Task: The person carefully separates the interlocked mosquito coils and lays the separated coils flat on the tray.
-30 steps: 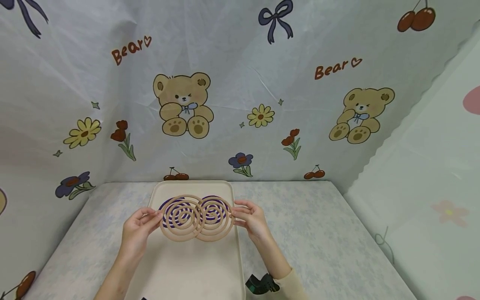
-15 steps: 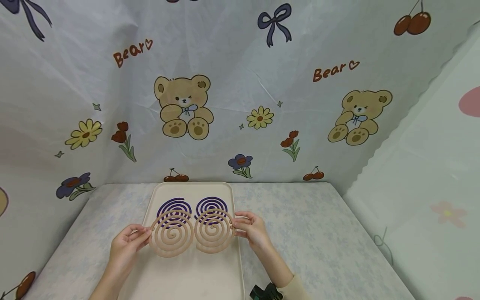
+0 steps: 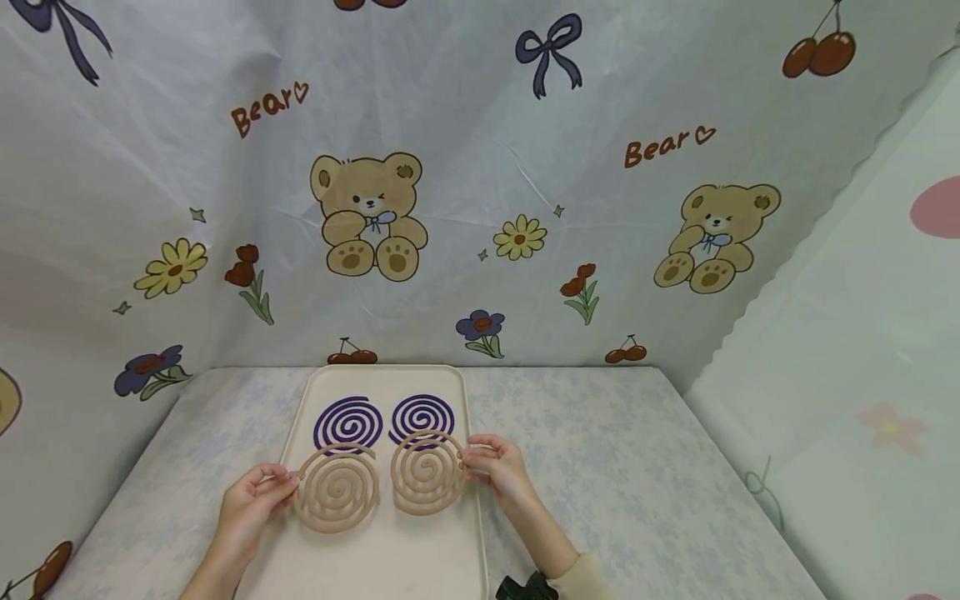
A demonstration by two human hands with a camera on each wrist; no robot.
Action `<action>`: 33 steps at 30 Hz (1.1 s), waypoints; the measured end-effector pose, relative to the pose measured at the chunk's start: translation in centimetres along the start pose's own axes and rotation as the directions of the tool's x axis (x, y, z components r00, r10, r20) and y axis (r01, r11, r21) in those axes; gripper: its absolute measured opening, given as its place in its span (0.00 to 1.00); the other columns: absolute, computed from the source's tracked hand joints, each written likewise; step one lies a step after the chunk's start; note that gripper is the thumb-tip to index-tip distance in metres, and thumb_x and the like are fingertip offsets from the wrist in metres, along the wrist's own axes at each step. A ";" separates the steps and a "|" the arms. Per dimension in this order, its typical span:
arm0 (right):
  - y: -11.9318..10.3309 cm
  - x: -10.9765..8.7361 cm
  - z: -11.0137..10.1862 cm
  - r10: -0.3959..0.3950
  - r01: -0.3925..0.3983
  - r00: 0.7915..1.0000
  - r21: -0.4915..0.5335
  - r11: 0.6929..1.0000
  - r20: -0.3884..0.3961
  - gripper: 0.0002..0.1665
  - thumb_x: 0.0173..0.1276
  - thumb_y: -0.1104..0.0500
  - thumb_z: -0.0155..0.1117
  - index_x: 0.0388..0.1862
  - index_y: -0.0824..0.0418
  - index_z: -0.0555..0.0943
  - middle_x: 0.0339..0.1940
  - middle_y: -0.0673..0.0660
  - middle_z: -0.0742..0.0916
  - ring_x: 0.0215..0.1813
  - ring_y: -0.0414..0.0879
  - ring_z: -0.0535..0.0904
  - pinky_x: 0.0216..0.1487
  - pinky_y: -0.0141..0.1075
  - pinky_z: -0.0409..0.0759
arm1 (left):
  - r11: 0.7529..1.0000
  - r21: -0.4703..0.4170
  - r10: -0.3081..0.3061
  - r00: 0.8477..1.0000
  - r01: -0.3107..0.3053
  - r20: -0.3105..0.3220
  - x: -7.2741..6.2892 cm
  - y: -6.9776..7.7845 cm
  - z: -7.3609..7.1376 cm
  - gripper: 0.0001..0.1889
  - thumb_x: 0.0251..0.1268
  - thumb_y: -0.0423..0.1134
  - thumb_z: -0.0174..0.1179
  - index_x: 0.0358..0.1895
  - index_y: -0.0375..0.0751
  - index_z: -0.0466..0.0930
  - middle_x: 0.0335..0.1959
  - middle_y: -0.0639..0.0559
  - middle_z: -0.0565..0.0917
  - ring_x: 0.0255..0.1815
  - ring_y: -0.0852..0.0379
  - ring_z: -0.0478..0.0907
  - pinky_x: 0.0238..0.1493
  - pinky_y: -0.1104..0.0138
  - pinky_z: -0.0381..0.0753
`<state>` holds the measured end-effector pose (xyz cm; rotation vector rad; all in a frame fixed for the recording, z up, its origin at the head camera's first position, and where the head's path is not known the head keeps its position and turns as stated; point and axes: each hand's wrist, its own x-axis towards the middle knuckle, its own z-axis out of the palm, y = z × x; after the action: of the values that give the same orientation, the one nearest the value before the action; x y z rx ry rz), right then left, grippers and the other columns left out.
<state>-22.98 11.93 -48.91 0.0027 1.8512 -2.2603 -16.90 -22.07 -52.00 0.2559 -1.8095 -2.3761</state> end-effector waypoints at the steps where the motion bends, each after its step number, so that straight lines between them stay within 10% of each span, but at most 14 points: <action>1: 0.2 0.0 0.0 0.004 -0.004 1.000 -0.001 1.000 0.000 0.20 0.59 0.76 0.58 0.52 0.79 0.70 0.24 0.46 0.87 0.28 0.35 0.83 0.28 0.25 0.82 | 1.000 0.020 -0.011 1.000 0.011 -0.004 0.0 -0.1 -0.1 0.15 0.58 0.21 0.58 0.28 0.49 0.78 0.26 0.63 0.87 0.30 0.71 0.83 0.30 0.78 0.83; 16: 1.5 0.2 0.3 0.026 -0.026 1.000 -0.029 0.999 0.002 0.23 0.58 0.76 0.60 0.52 0.81 0.69 0.26 0.50 0.88 0.24 0.36 0.82 0.26 0.26 0.82 | 0.937 0.305 -0.160 0.985 0.173 -0.067 0.6 -0.3 -0.7 0.09 0.57 0.25 0.61 0.29 0.44 0.77 0.22 0.68 0.84 0.26 0.71 0.81 0.29 0.75 0.83; 25: 2.5 0.6 0.1 0.001 -0.005 1.000 -0.139 0.990 -0.030 0.21 0.57 0.76 0.61 0.51 0.82 0.70 0.28 0.60 0.88 0.25 0.37 0.82 0.27 0.30 0.84 | 0.888 0.442 -0.110 0.991 0.131 -0.071 0.4 -0.1 -0.1 0.18 0.54 0.26 0.64 0.48 0.23 0.73 0.23 0.59 0.87 0.26 0.69 0.81 0.30 0.74 0.84; 33: 2.7 0.5 0.1 -0.082 0.068 0.996 -0.319 0.945 -0.031 0.21 0.56 0.74 0.62 0.50 0.80 0.74 0.32 0.75 0.86 0.23 0.37 0.80 0.25 0.29 0.82 | 0.770 0.630 -0.073 0.994 0.105 -0.076 0.2 0.5 0.0 0.17 0.60 0.32 0.61 0.50 0.25 0.77 0.26 0.47 0.88 0.24 0.68 0.81 0.27 0.76 0.81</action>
<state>-23.02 11.25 -51.62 -0.0717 2.2543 -1.9945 -17.11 -22.23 -51.56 0.4704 -2.5697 -1.6876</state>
